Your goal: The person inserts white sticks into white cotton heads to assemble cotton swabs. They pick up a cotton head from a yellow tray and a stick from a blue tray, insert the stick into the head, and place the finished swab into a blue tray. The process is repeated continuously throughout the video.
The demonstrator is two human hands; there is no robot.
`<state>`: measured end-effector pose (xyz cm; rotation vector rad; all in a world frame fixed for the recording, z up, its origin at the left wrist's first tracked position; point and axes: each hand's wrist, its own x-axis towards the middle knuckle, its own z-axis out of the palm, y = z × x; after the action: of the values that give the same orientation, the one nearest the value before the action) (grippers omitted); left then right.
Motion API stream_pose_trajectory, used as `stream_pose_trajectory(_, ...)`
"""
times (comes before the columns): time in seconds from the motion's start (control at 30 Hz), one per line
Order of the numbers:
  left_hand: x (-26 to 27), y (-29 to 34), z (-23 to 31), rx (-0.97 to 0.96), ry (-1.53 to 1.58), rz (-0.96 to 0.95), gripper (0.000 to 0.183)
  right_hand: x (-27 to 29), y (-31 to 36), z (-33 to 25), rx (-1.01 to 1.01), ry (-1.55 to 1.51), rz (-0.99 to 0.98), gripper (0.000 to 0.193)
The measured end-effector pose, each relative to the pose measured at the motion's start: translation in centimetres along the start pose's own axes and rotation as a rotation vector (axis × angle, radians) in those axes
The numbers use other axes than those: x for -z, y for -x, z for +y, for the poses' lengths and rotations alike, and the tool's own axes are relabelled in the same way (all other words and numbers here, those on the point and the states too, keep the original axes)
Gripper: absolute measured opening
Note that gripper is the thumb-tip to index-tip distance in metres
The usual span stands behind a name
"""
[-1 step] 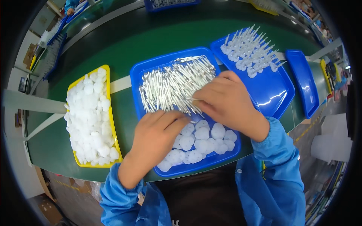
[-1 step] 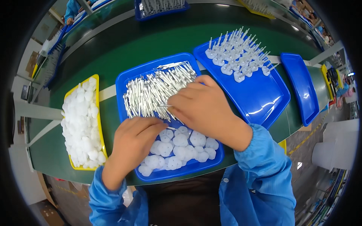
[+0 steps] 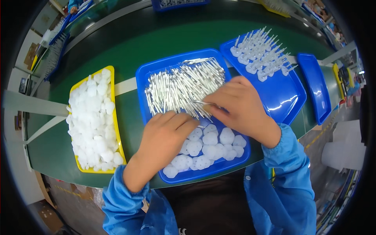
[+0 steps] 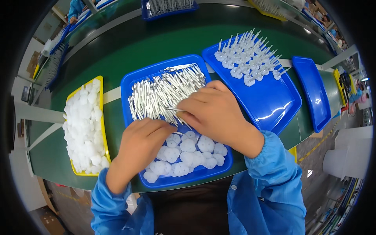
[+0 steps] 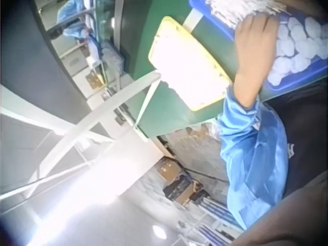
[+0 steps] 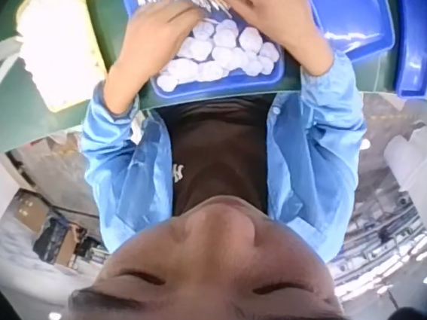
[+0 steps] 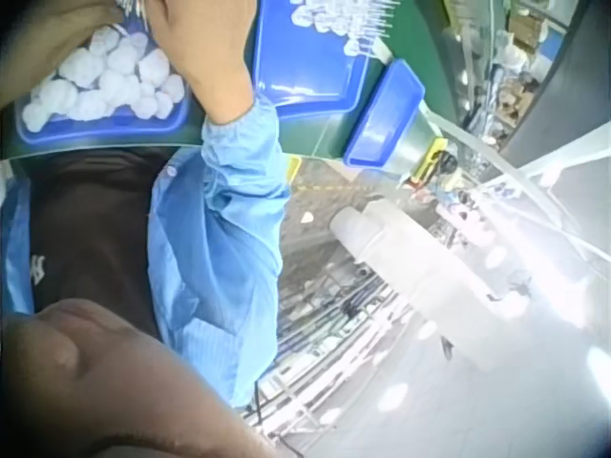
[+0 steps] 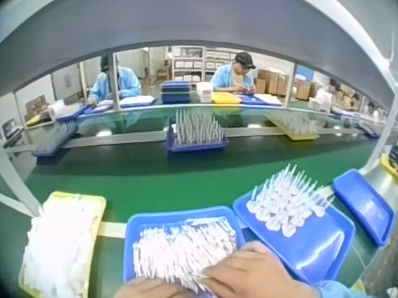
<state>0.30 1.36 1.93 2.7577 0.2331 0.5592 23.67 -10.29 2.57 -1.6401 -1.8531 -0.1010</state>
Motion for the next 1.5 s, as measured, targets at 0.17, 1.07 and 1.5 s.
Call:
stream_pose_trajectory(0.17,-0.3,-0.5,-1.9,0.151,-0.093,-0.021,0.029,1.8,2.5,0.4,-0.047,-0.044,-0.025,0.018)
stream_pose_trajectory(1.07,-1.9,-1.2,-1.7,0.650,1.189,0.469,0.040,-3.5,-1.7,-0.3,0.068,-0.153,0.154,0.036)
stream_pose_trajectory(1.5,-2.2,-1.3,-1.7,0.541,0.901,0.439,0.041,-3.5,-1.3,-0.9,-0.083,-0.254,0.122,0.024)
